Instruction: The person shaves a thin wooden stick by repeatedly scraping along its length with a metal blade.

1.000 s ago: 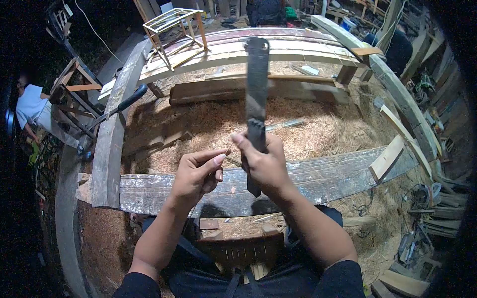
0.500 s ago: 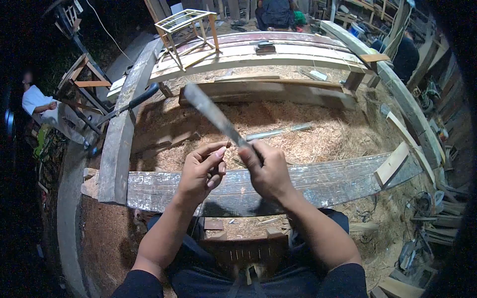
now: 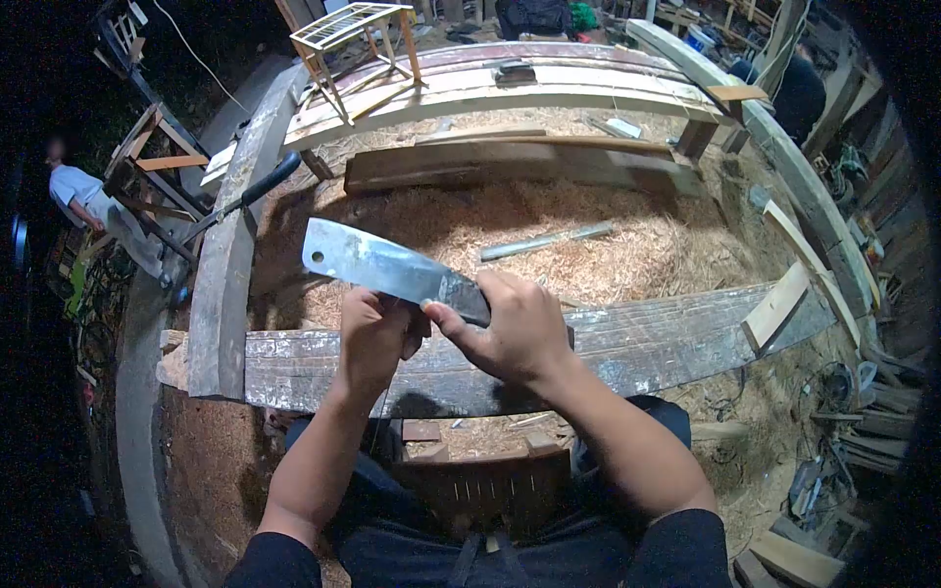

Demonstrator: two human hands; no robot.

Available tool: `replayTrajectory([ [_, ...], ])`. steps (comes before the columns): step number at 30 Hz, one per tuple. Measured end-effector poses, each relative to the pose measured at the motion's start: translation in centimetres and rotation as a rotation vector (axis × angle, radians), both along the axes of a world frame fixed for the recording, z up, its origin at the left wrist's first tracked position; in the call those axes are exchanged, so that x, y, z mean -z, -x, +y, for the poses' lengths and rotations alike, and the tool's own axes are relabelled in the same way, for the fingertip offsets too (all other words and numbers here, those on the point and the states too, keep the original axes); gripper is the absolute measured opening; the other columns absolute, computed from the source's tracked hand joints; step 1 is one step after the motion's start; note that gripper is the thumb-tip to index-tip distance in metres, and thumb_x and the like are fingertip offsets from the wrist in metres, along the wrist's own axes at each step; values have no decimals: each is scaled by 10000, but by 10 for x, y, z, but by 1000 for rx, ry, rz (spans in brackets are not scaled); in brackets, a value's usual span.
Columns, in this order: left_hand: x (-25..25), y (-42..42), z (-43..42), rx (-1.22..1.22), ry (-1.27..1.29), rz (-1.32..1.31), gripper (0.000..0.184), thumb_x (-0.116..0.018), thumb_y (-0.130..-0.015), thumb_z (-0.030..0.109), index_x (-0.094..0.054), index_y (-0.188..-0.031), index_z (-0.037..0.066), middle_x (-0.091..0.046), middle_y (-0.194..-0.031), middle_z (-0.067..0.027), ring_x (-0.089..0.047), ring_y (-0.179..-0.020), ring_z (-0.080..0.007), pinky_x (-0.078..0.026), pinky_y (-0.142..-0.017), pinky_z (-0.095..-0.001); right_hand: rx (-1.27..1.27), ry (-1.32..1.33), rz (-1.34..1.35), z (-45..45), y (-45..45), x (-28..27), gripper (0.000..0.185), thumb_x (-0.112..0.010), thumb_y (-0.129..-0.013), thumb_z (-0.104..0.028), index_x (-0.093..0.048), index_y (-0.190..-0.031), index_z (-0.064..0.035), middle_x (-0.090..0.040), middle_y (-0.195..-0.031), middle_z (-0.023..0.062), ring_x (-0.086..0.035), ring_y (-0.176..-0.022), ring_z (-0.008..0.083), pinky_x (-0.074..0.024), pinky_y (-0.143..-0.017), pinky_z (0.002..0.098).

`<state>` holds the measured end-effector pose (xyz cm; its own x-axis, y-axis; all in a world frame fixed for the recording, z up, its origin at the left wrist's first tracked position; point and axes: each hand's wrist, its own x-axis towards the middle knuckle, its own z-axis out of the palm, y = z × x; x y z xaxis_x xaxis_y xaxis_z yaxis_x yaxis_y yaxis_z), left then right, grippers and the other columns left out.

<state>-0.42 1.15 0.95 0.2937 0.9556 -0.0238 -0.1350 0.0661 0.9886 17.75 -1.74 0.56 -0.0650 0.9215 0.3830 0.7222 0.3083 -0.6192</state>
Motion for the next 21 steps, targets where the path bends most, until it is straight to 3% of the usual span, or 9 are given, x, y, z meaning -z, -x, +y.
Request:
replayTrajectory([
  [3,-2,-3,1,-21,45,56,227,-546,-981,64,-632,-784,-10,-560,-576,-34,-462,-427,-71,-305,-375,-233,9,11,31,1,1,6,633,-625,-890,-599,-579,-708,6,-589,-647,204,-629,-626,379,-484,-587,448],
  [5,-4,-2,1,-5,50,-12,241,-605,-958,50,-663,-733,-17,-593,-578,-19,-492,-470,-56,-336,-420,-238,-8,136,-78,1,0,1,676,-591,-877,-674,-596,-774,-6,-643,-737,219,-678,-712,400,-541,-638,474],
  [10,-2,-4,1,2,-154,205,114,-561,-964,-16,-663,-926,-49,-621,-660,-30,-552,-564,-68,-427,-518,-236,17,99,-14,8,-6,2,700,-542,-895,-694,-620,-779,-9,-643,-721,207,-681,-684,388,-540,-620,481],
  [13,-1,-1,-2,17,-284,261,102,-566,-955,-35,-665,-938,-54,-619,-655,-29,-561,-570,-70,-436,-520,-243,-1,60,-63,6,-6,1,697,-548,-888,-696,-617,-760,-15,-638,-705,196,-682,-677,379,-539,-612,478],
  [17,5,-4,-3,-49,-481,202,74,-605,-880,-64,-675,-860,-53,-653,-680,-52,-600,-604,-90,-463,-535,-260,-6,50,-58,6,-2,3,707,-555,-874,-711,-614,-744,-19,-629,-687,190,-680,-668,371,-538,-606,476],
  [21,7,-1,-4,-66,-358,243,68,-616,-821,-73,-681,-825,-53,-673,-697,-55,-598,-615,-92,-465,-545,-279,-15,45,-85,4,0,4,735,-581,-846,-732,-610,-720,-9,-627,-687,196,-676,-670,368,-538,-612,470],
])
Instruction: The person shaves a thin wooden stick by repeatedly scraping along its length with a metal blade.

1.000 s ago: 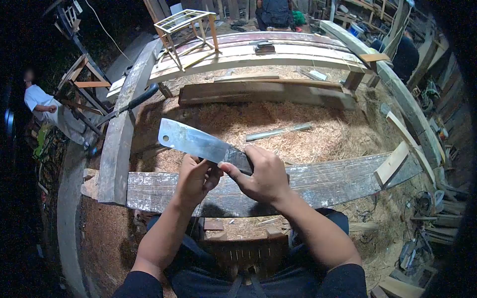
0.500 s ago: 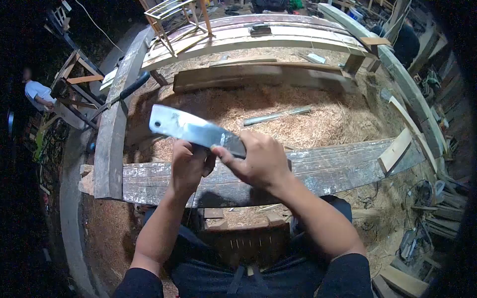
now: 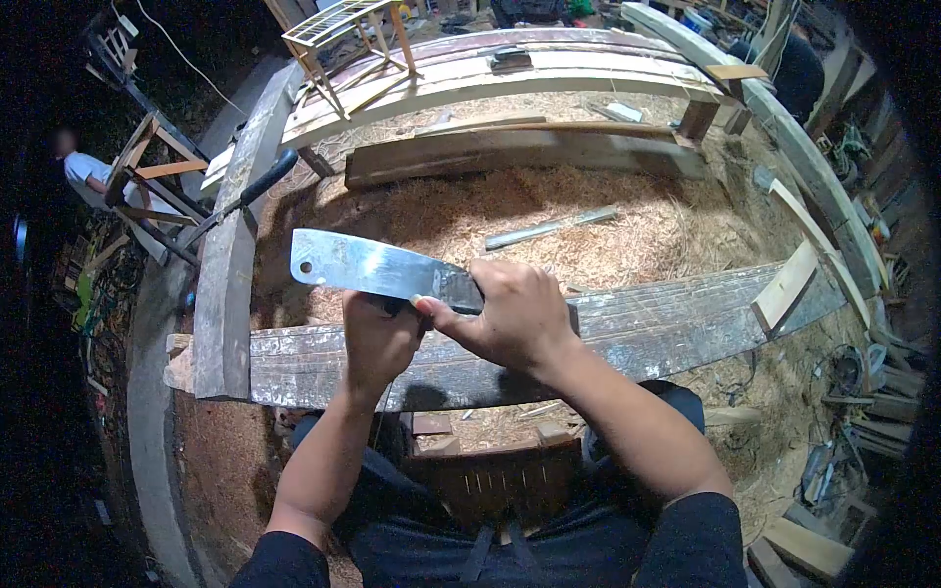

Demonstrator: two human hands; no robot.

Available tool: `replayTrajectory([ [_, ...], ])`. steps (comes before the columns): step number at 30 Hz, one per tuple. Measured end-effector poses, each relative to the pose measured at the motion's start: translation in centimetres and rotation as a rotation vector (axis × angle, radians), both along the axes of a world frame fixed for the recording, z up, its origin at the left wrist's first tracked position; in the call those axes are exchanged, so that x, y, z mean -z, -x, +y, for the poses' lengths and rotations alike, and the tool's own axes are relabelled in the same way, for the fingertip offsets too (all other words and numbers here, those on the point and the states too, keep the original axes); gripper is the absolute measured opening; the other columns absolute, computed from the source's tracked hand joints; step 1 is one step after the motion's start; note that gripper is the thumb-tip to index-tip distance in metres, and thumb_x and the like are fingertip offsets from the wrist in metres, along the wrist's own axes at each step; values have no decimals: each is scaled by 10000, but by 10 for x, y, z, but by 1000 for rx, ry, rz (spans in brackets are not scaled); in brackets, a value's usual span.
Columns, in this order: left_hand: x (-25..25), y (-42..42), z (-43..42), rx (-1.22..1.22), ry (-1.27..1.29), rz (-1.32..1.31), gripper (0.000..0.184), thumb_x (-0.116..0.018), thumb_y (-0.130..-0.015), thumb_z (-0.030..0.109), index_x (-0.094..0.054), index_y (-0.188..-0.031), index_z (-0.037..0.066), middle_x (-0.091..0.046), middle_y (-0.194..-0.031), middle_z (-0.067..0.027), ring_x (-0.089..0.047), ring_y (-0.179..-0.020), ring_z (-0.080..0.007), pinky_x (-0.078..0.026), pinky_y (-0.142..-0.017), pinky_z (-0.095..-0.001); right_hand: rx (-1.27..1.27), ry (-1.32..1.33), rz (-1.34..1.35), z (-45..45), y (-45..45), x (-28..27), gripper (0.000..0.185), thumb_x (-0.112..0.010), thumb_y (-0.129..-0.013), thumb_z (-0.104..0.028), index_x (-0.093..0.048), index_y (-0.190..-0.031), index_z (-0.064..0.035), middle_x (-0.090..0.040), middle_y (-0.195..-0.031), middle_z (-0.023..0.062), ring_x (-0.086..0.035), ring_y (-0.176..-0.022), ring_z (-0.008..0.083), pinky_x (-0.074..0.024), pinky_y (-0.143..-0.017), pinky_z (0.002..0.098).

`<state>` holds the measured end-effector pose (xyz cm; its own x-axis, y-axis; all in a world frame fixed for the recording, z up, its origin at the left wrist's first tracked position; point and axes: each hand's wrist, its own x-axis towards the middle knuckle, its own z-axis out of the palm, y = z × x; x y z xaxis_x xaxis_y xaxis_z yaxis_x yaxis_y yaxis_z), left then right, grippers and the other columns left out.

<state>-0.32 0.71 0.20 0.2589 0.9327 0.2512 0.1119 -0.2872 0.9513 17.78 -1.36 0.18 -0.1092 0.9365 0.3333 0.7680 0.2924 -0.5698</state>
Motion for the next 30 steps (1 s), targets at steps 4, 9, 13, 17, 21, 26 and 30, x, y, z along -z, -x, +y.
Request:
replayTrajectory([
  [4,7,-5,2,-10,2,-58,69,-616,-836,-62,-683,-821,-53,-677,-696,-55,-585,-611,-87,-456,-547,-279,23,-58,31,3,4,8,642,-642,-857,-635,-635,-746,-4,-622,-653,189,-664,-638,365,-525,-603,446],
  [9,9,-8,3,-60,48,-83,83,-620,-866,-38,-700,-846,-48,-665,-680,-40,-568,-602,-78,-444,-541,-276,58,-54,-1,8,1,7,669,-627,-860,-667,-628,-721,-12,-616,-638,181,-669,-635,342,-527,-601,442],
  [13,-9,-11,-2,-40,148,-57,84,-625,-870,-26,-701,-843,-49,-663,-669,-48,-570,-583,-77,-439,-529,-266,80,18,48,10,-5,5,751,-556,-847,-763,-632,-732,-24,-644,-671,190,-692,-644,354,-558,-588,472],
  [17,8,-5,1,-12,-64,-42,117,-589,-907,-50,-654,-810,-41,-639,-666,-38,-571,-565,-77,-435,-498,-253,35,-16,35,6,-2,3,741,-555,-849,-759,-631,-725,-33,-642,-673,184,-694,-644,351,-559,-584,470],
  [21,0,-10,-1,-46,13,-108,90,-607,-855,-56,-686,-812,-58,-654,-641,-54,-580,-575,-77,-438,-522,-258,43,-64,37,7,-3,7,715,-597,-850,-718,-613,-700,-18,-618,-645,184,-674,-613,339,-538,-575,450],
  [26,0,-6,-2,-26,2,-79,79,-611,-837,-60,-686,-858,-69,-658,-649,-45,-584,-589,-75,-439,-520,-255,61,-19,51,7,-4,4,750,-579,-841,-751,-585,-663,-22,-612,-635,182,-674,-610,356,-547,-566,467],
  [30,5,-9,-2,-53,-111,-141,80,-608,-855,-50,-685,-865,-69,-662,-666,-49,-583,-582,-75,-439,-516,-254,36,-136,-17,3,3,8,738,-592,-842,-738,-581,-654,-24,-609,-632,178,-675,-617,344,-547,-560,458],
])
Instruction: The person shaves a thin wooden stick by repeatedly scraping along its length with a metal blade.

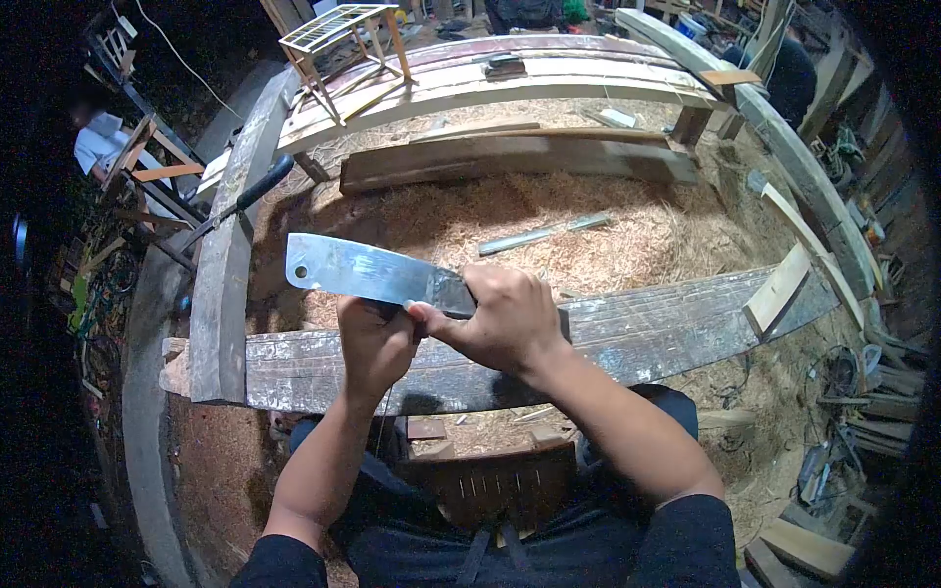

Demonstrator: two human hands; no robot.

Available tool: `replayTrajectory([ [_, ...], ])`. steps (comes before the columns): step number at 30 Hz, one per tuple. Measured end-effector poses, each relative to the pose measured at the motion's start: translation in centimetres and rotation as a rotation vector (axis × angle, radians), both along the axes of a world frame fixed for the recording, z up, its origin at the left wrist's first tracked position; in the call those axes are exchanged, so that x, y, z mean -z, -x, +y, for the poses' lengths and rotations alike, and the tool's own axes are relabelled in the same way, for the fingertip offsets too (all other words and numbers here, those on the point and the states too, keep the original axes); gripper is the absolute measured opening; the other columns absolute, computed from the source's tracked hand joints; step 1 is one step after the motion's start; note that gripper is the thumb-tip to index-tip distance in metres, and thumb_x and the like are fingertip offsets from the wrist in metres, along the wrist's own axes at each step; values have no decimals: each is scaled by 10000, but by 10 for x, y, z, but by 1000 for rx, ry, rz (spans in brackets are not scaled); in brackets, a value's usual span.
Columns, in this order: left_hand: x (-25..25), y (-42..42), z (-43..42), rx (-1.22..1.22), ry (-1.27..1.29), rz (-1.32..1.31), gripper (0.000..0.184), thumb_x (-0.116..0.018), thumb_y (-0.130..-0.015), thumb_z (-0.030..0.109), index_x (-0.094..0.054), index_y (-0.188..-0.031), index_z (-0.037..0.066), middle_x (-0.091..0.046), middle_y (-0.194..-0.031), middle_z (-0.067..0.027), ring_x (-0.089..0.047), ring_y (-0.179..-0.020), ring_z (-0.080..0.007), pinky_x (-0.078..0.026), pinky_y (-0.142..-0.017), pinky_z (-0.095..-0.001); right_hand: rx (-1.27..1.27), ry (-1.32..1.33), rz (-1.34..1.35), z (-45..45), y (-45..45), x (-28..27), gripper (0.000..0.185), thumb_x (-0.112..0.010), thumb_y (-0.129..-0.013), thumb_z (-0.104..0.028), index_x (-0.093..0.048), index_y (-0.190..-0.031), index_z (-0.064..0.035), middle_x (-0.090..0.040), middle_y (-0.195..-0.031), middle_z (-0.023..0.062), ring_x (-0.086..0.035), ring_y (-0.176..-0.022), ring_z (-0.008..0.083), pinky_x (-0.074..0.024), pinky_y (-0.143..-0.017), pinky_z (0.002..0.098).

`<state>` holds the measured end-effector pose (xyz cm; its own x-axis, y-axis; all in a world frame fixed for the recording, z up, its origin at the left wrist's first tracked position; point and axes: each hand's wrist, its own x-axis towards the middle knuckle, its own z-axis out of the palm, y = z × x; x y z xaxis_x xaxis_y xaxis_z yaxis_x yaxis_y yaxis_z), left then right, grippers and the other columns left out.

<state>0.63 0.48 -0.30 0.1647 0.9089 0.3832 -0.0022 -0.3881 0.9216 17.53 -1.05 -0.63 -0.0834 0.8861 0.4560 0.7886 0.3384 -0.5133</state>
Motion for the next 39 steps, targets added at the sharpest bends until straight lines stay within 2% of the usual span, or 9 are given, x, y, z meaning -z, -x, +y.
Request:
replayTrajectory([
  [4,-9,-1,0,55,162,27,88,-595,-868,-62,-682,-874,-71,-657,-653,-46,-584,-572,-76,-448,-515,-252,52,98,75,7,-9,-2,731,-601,-834,-737,-598,-695,-19,-621,-651,179,-678,-622,357,-548,-559,465],
  [8,8,6,2,46,8,92,99,-590,-895,-53,-684,-869,-60,-664,-653,-50,-589,-572,-72,-446,-510,-251,-4,80,48,0,-2,-3,722,-578,-841,-752,-618,-704,-45,-637,-667,159,-695,-626,318,-552,-552,456],
  [10,-2,2,2,46,116,68,75,-602,-865,-78,-675,-850,-71,-667,-659,-69,-600,-580,-84,-458,-514,-258,13,145,55,-1,-5,-7,735,-557,-839,-774,-621,-712,-54,-634,-663,149,-694,-624,310,-552,-551,452],
  [14,-1,0,0,28,20,55,87,-593,-883,-72,-674,-852,-70,-665,-662,-69,-596,-573,-85,-454,-511,-257,14,94,-34,1,-4,-5,751,-541,-833,-793,-616,-696,-59,-615,-637,131,-685,-607,299,-551,-551,443],
  [20,3,3,0,35,-45,79,85,-607,-861,-75,-688,-888,-64,-665,-661,-61,-603,-576,-86,-464,-523,-263,-5,27,55,-1,-2,-3,726,-605,-819,-752,-596,-676,-41,-613,-630,162,-673,-600,323,-547,-559,442],
  [26,-5,1,-1,49,131,31,79,-610,-844,-72,-688,-841,-58,-672,-658,-67,-609,-575,-91,-464,-526,-262,47,56,26,0,-5,-8,734,-609,-816,-750,-602,-693,-27,-622,-650,157,-675,-608,331,-551,-561,450],
  [28,-3,3,0,37,-84,122,92,-604,-874,-59,-679,-822,-58,-670,-656,-67,-604,-573,-84,-460,-520,-256,-17,-21,80,-2,-1,-7,675,-657,-843,-655,-590,-679,-5,-590,-610,183,-646,-580,351,-506,-547,432],
  [30,-5,-1,-1,40,154,49,113,-598,-890,-49,-673,-805,-58,-659,-636,-58,-596,-567,-77,-451,-512,-253,44,38,52,2,-6,-9,670,-653,-843,-664,-592,-660,-22,-588,-595,156,-647,-571,307,-518,-550,414],
  [39,-5,3,-3,30,25,145,121,-580,-871,-57,-674,-795,-47,-628,-618,-44,-570,-564,-85,-449,-518,-275,3,21,20,-1,-3,-6,670,-651,-842,-660,-609,-701,-6,-604,-640,177,-636,-580,361,-519,-565,442],
])
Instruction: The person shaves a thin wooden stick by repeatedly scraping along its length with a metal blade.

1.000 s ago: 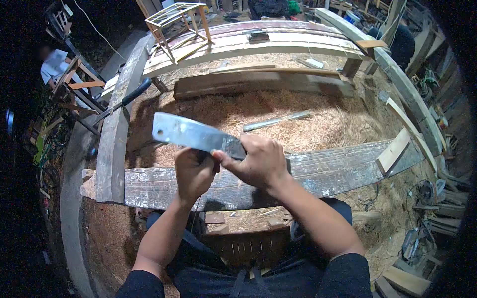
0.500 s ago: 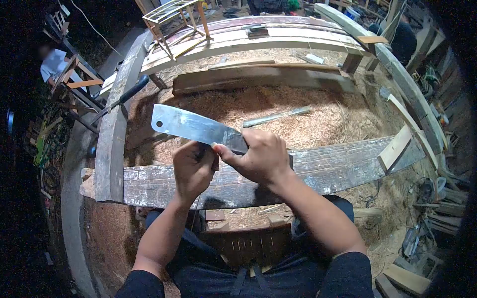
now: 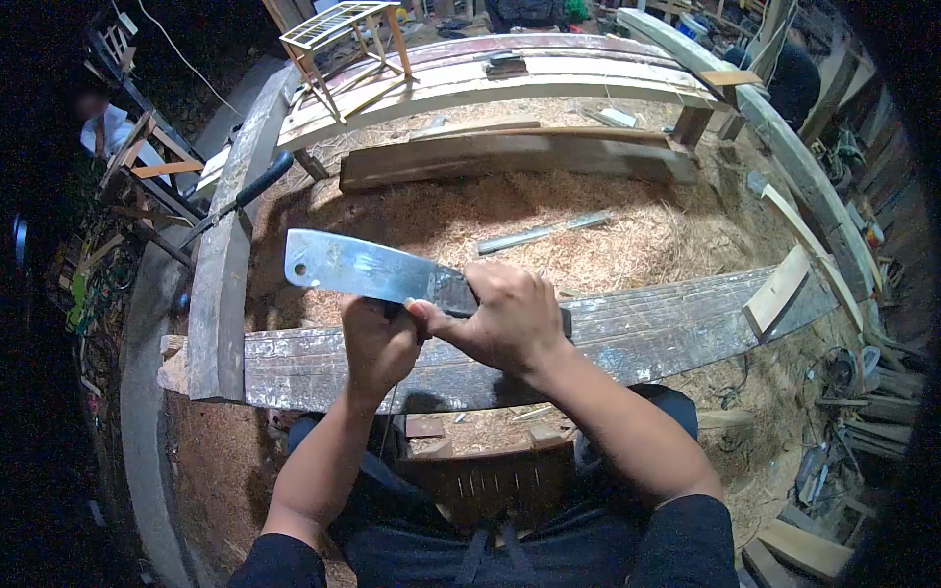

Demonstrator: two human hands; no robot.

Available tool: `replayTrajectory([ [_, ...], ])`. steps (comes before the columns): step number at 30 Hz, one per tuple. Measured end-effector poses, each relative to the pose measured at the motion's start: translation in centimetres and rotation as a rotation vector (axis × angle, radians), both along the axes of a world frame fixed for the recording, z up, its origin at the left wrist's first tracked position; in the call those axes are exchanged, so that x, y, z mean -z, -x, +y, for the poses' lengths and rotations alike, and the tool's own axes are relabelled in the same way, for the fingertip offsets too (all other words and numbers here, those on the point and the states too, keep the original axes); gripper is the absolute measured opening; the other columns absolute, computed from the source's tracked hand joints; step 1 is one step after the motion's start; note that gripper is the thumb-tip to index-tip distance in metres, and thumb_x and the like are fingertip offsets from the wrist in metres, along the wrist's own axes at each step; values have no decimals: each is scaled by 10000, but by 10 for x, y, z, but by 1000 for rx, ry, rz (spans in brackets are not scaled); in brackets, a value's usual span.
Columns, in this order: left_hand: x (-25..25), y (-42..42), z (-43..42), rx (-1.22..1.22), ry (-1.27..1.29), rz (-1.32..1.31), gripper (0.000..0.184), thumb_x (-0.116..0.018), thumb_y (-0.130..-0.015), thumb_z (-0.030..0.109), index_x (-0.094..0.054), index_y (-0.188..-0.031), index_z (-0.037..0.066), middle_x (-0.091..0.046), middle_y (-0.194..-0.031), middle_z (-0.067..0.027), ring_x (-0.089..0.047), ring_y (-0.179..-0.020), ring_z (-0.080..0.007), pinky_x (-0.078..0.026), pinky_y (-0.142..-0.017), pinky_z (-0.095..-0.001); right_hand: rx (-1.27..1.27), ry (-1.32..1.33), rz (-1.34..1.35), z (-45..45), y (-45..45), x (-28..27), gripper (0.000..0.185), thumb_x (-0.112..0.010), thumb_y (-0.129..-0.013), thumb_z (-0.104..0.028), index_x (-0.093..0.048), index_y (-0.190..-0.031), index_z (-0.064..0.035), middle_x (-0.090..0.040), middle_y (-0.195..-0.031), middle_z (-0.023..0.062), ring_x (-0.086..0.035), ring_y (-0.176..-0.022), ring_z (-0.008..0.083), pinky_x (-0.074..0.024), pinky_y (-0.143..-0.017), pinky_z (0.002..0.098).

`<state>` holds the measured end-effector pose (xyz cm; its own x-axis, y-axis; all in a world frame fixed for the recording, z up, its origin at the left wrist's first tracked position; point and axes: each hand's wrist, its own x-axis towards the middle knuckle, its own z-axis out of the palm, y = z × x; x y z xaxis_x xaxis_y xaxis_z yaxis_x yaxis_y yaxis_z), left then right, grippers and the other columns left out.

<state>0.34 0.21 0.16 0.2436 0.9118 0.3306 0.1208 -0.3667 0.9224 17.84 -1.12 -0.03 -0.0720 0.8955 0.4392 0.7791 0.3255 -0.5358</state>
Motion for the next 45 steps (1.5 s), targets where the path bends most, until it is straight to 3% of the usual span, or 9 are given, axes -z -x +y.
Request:
replayTrajectory([
  [5,-9,-4,-3,-1,189,-92,82,-596,-850,-64,-677,-866,-65,-634,-644,-59,-599,-578,-116,-462,-529,-272,88,-5,7,3,-5,1,730,-620,-813,-749,-582,-632,-43,-616,-625,148,-679,-589,320,-544,-544,442],
  [7,0,0,2,-14,-253,15,89,-599,-833,-71,-682,-862,-61,-642,-663,-60,-605,-597,-115,-470,-543,-277,-9,24,-13,-7,4,-4,735,-621,-811,-750,-586,-636,-37,-618,-627,148,-679,-591,318,-542,-543,438],
  [11,6,-1,1,-9,132,-87,97,-587,-815,-84,-677,-831,-51,-663,-682,-55,-614,-628,-111,-476,-564,-287,14,17,-27,-2,3,-3,757,-608,-811,-767,-584,-642,-30,-618,-643,145,-670,-581,312,-542,-523,422],
  [13,8,-2,2,0,57,-96,82,-598,-841,-70,-673,-817,-46,-656,-667,-48,-605,-592,-103,-462,-536,-274,9,1,6,-2,3,-3,651,-665,-830,-661,-619,-701,-25,-610,-642,171,-653,-604,339,-512,-559,425],
  [17,-5,-2,-1,17,98,-75,103,-591,-882,-61,-669,-817,-45,-641,-625,-45,-582,-547,-75,-443,-502,-257,71,40,8,3,-4,-2,747,-572,-826,-783,-600,-654,-58,-619,-645,118,-670,-593,247,-546,-526,410],
  [31,3,1,-2,31,51,-60,187,-554,-919,-61,-636,-754,-28,-617,-629,-41,-555,-532,-85,-414,-475,-265,10,-14,26,-5,2,-6,624,-713,-809,-613,-600,-698,-9,-588,-631,172,-644,-596,343,-509,-554,429],
  [36,-2,-1,-4,-31,115,-15,190,-560,-930,-42,-642,-759,-28,-619,-622,-35,-552,-534,-80,-414,-478,-264,60,79,18,-1,-3,-6,714,-626,-812,-736,-603,-654,-40,-610,-635,143,-672,-609,304,-542,-547,423],
  [41,-1,0,-4,17,-75,-16,128,-599,-946,20,-690,-888,-49,-608,-590,-25,-566,-527,-68,-431,-476,-239,-11,-57,-58,-4,-3,-7,751,-549,-840,-783,-625,-666,-56,-614,-610,125,-662,-555,297,-544,-529,426],
  [45,-10,-5,-2,19,194,-164,193,-601,-993,94,-715,-1004,-61,-585,-589,-17,-493,-470,-54,-378,-426,-225,193,193,246,17,-25,-4,778,-520,-913,-721,-546,-583,-17,-517,-501,91,-539,-496,212,-414,-488,365],
])
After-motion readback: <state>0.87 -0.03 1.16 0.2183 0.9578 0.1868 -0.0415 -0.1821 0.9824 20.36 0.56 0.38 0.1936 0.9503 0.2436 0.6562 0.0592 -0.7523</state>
